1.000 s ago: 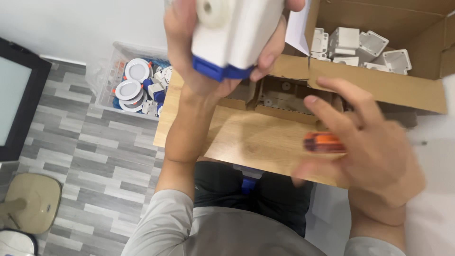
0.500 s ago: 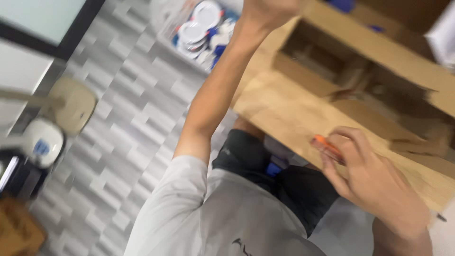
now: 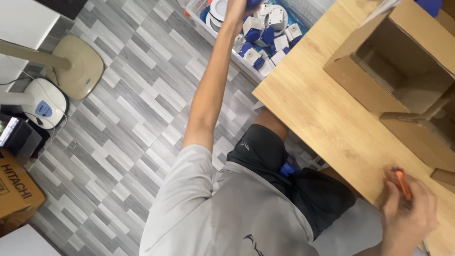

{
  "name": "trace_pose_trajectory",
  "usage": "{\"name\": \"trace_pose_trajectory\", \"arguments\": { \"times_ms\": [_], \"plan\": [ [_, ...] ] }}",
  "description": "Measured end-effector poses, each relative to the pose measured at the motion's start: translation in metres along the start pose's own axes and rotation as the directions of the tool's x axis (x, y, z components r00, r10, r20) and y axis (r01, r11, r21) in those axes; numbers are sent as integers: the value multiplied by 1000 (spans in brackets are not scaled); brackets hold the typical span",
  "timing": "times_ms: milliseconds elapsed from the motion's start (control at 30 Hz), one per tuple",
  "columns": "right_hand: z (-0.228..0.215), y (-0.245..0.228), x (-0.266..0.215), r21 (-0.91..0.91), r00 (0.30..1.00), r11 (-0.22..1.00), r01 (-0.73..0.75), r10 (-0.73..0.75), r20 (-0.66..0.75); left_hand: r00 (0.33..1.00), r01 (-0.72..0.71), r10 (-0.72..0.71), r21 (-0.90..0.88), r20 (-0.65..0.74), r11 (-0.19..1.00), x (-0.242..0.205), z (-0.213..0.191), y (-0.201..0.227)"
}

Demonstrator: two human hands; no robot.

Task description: The person assembles small electrical components on a wooden table. They place a black connector into a blue housing, attach a white cover, and secure it with screws using an orange screwdriver. The process is repeated for a second unit, including inserting a white plastic piece before screwing the cover on.

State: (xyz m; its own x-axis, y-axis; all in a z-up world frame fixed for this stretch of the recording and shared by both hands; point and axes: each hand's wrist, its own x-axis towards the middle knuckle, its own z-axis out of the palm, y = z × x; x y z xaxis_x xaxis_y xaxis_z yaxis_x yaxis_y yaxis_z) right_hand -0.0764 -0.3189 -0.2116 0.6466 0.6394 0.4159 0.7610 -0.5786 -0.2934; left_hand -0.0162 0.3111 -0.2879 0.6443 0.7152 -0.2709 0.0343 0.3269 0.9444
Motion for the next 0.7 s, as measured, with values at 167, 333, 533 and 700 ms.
{"name": "trace_pose_trajectory", "arguments": {
  "times_ms": [167,333,533,700],
  "plan": [
    [7,2,-8,-25,987,999,-25,21,-157,962,272,-269,74,-45,959,39,-16,-87],
    [25,4,2,46,966,999,1,11,-257,974,224,-210,234,-82,946,58,-7,-135],
    [34,11,-1,112,947,993,28,10,-320,989,148,-139,349,-51,925,68,15,-166],
    [28,-2,9,7,948,997,82,-76,-310,989,118,-100,161,-111,980,69,28,-145]
  ]
}}
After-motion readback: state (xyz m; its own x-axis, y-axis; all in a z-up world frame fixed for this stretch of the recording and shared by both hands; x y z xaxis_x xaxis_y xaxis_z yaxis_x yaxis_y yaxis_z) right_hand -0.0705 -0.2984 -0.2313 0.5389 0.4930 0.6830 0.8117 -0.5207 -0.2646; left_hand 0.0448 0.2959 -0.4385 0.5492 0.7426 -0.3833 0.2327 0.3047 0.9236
